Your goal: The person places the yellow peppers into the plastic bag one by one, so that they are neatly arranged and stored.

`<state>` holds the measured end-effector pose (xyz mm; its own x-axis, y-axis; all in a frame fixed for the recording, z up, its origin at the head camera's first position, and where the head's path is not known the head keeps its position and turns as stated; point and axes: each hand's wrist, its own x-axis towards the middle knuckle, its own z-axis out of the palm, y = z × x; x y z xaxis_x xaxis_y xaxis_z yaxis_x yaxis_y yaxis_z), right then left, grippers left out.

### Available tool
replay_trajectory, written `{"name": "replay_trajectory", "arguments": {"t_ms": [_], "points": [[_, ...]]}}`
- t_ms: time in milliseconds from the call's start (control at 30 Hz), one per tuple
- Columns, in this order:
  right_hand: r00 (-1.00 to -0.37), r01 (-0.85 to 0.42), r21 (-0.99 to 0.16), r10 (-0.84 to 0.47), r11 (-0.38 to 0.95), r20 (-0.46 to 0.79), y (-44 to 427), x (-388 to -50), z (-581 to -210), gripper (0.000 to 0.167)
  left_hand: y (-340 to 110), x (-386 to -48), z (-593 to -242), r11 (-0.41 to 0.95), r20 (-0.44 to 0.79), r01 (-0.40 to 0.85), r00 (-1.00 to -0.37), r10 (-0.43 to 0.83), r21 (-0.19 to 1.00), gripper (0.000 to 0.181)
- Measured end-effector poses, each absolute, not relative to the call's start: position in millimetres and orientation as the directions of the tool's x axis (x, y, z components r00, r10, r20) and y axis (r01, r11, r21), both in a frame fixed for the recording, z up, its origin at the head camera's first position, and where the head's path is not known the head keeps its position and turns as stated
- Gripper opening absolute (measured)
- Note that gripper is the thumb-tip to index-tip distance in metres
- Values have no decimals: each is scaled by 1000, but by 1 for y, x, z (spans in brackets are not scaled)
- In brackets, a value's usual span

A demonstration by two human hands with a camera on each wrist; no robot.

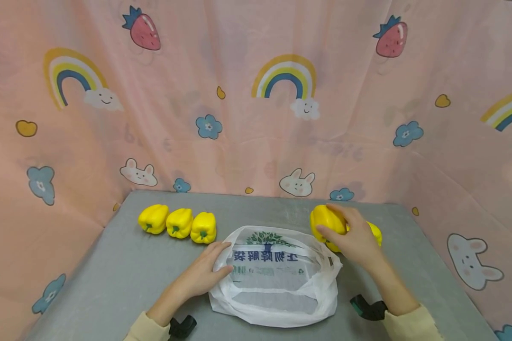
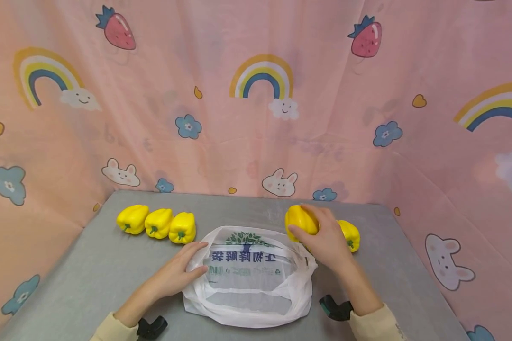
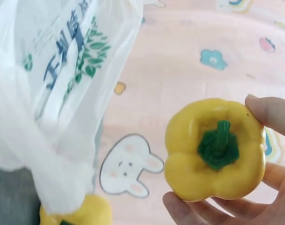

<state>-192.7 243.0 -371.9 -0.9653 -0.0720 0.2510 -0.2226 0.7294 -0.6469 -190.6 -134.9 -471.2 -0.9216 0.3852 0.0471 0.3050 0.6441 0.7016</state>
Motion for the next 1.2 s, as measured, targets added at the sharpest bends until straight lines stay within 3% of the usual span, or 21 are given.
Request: {"name": "replay_trajectory", "arguments": {"t_ms": [1200], "points": [[-961, -277, -665, -181, 694, 211, 157, -205, -404, 67, -135, -190, -471, 655, 40, 296, -926, 375, 695, 62]]}}
